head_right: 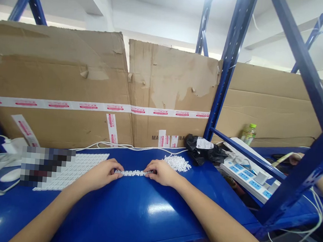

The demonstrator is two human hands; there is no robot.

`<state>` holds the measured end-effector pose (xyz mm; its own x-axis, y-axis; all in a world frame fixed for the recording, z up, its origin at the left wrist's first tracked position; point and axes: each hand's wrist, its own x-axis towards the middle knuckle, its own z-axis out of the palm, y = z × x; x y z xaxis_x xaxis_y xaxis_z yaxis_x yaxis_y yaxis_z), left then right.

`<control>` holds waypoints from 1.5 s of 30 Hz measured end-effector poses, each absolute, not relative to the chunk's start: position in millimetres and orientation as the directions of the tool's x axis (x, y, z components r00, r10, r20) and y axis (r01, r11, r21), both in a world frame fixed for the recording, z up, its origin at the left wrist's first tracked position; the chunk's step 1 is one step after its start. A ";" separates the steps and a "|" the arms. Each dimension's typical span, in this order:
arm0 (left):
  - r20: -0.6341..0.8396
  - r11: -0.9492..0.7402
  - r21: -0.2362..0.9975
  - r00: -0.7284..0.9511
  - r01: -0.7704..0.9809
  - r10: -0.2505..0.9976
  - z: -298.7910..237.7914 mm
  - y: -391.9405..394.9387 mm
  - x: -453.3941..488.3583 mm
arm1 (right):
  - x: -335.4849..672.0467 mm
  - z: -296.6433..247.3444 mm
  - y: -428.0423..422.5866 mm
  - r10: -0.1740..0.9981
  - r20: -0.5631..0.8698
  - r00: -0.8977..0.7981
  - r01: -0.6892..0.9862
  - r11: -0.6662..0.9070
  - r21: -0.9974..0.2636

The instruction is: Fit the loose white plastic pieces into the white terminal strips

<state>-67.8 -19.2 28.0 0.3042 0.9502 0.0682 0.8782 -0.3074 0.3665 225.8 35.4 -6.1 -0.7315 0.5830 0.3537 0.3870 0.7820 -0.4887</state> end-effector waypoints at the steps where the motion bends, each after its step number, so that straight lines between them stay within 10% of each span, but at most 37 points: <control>1: 0.076 -0.310 0.343 0.303 0.887 0.950 27.6 -24.3 -65.4 | 226.0 -5.7 32.9 0.579 0.349 -0.737 0.387 0.784 -0.485; 8: 0.202 -0.300 0.221 0.257 0.928 0.945 3.5 -99.1 -64.7 | 216.8 -0.5 -16.8 0.496 0.306 -0.813 0.331 0.825 -0.458; 16: 0.447 -0.111 0.343 -0.058 0.933 0.892 -44.0 -165.8 -136.6 | 150.2 -2.9 -65.1 0.437 0.312 -0.843 0.280 0.854 -0.440; 24: 0.479 0.100 0.474 -0.351 0.875 0.804 -32.1 -171.4 -199.1 | 52.1 -7.4 -49.7 0.248 0.343 -0.906 0.201 0.965 -0.168; 33: 0.515 0.074 0.434 -0.314 0.898 0.797 -34.0 -150.5 -239.3 | 6.0 3.4 -42.5 0.181 0.284 -0.942 0.194 0.981 0.017; 45: 0.476 0.067 0.435 -0.292 0.898 0.829 -33.3 -133.7 -242.7 | 12.1 5.7 -36.9 0.224 0.328 -0.918 0.222 0.974 -0.044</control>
<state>-242.7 -133.7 -33.3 -0.2925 0.8293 0.4762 0.8981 0.0671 0.4347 12.1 -36.9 5.7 -0.9176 0.2242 0.3281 0.2222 0.9740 -0.0444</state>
